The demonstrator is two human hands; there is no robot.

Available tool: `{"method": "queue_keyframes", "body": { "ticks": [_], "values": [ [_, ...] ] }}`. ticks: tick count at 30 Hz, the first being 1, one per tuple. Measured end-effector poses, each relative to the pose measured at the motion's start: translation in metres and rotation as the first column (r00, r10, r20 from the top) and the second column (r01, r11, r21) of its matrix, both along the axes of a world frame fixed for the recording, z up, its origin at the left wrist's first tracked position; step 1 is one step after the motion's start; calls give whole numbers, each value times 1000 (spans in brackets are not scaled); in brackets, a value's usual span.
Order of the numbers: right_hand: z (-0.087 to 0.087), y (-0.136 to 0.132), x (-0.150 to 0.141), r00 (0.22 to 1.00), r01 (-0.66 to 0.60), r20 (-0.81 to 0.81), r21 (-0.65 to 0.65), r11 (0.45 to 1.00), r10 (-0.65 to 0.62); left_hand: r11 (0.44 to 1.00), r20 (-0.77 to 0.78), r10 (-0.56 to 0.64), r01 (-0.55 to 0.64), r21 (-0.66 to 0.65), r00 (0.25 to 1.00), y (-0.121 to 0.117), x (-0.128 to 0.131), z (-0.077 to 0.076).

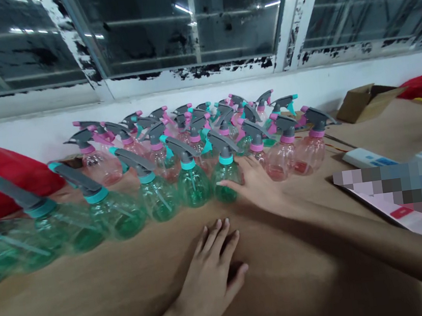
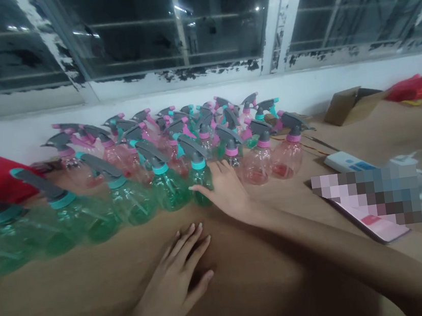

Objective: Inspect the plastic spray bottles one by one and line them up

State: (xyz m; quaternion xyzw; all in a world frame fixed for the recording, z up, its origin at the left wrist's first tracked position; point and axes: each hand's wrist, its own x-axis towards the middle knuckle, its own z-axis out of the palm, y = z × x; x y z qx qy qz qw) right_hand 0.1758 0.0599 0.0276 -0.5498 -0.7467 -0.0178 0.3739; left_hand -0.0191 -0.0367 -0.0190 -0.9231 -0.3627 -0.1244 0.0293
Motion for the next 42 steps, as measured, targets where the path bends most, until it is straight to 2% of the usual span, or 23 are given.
{"method": "queue_keyframes", "body": {
  "ticks": [4,12,16,20,22,24,27,32,35,37,40,42],
  "values": [
    [2,7,-2,1000,-12,11,-4,1000,13,1000,17,6,-6,-10,1000,0,0,0],
    [7,14,-10,999,42,12,-58,997,-41,1000,8,1,-1,-2,1000,1,0,0],
    [12,7,-11,998,57,12,-53,997,-57,1000,-21,0,0,25,1000,2,-1,-1],
    [24,-18,10,1000,27,0,24,999,-27,999,-26,-11,12,49,1000,3,-3,-2],
    [31,-30,29,998,63,-21,-18,998,-64,998,-15,-13,14,65,1000,4,-4,-3],
    [34,-37,48,986,164,-34,-32,986,-165,996,-2,-16,16,85,1000,4,-5,-3],
    [33,-32,69,966,256,-10,-50,965,-257,995,12,-10,9,97,1000,5,-5,-3],
    [25,-12,71,969,247,-4,-85,965,-248,995,54,34,-39,92,998,8,-3,-3],
    [23,-4,63,963,271,31,-77,960,-269,998,111,50,-53,23,993,7,2,0],
    [22,1,58,957,288,51,-98,952,-285,994,200,78,-61,-86,977,5,10,6],
    [21,6,56,957,291,63,-133,948,-285,949,336,180,-73,-308,924,3,29,21],
    [21,6,57,961,277,61,-133,952,-271,918,397,239,-73,-390,886,5,44,32]
  ]
}}
